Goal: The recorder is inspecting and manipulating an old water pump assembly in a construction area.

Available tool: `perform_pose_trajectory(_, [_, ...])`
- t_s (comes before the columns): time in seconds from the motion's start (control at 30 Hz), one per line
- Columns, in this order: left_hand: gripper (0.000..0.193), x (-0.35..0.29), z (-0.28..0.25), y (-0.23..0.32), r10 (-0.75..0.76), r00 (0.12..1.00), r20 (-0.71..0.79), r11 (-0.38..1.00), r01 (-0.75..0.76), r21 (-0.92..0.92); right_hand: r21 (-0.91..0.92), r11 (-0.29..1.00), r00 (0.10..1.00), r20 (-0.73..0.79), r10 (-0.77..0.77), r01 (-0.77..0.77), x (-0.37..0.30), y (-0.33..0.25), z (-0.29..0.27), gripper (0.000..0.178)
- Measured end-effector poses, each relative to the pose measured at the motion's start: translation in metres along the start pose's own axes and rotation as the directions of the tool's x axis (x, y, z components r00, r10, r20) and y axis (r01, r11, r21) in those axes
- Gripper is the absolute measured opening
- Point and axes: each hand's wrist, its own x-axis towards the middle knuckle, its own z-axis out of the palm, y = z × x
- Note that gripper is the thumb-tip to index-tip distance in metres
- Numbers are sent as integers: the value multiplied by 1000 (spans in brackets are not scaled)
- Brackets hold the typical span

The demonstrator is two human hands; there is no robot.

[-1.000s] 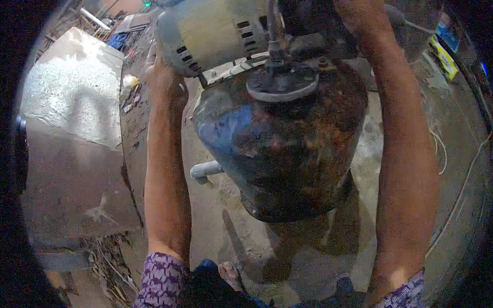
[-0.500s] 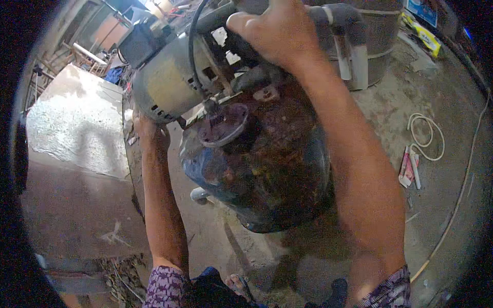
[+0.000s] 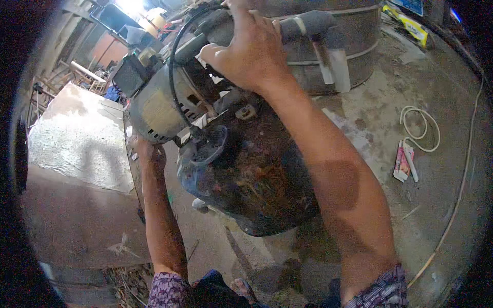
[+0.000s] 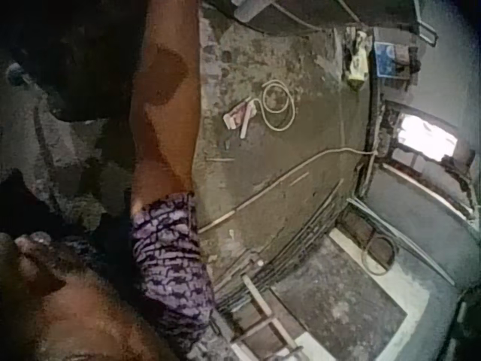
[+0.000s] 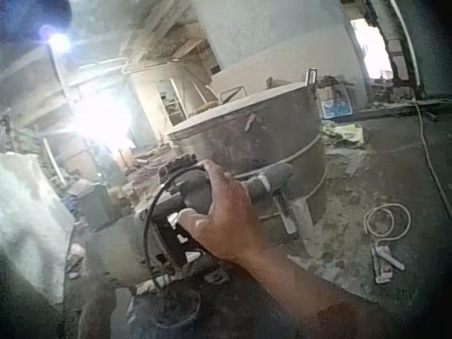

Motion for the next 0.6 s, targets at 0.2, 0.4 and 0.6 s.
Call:
perform_pose_trajectory(0.2, [38,-7,4,7,5,1000,11,999,-6,35,-18,996,991,98,90,-89,2,-3,-9,79])
perform_pose_trajectory(0.4, [35,-1,2,6,-71,991,-117,991,84,108,2,996,991,107,86,-87,3,-4,-10,80])
perform_pose_trajectory(0.6, [34,-2,0,-1,25,999,36,999,-27,43,46,992,985,128,112,-118,3,-4,-6,81])
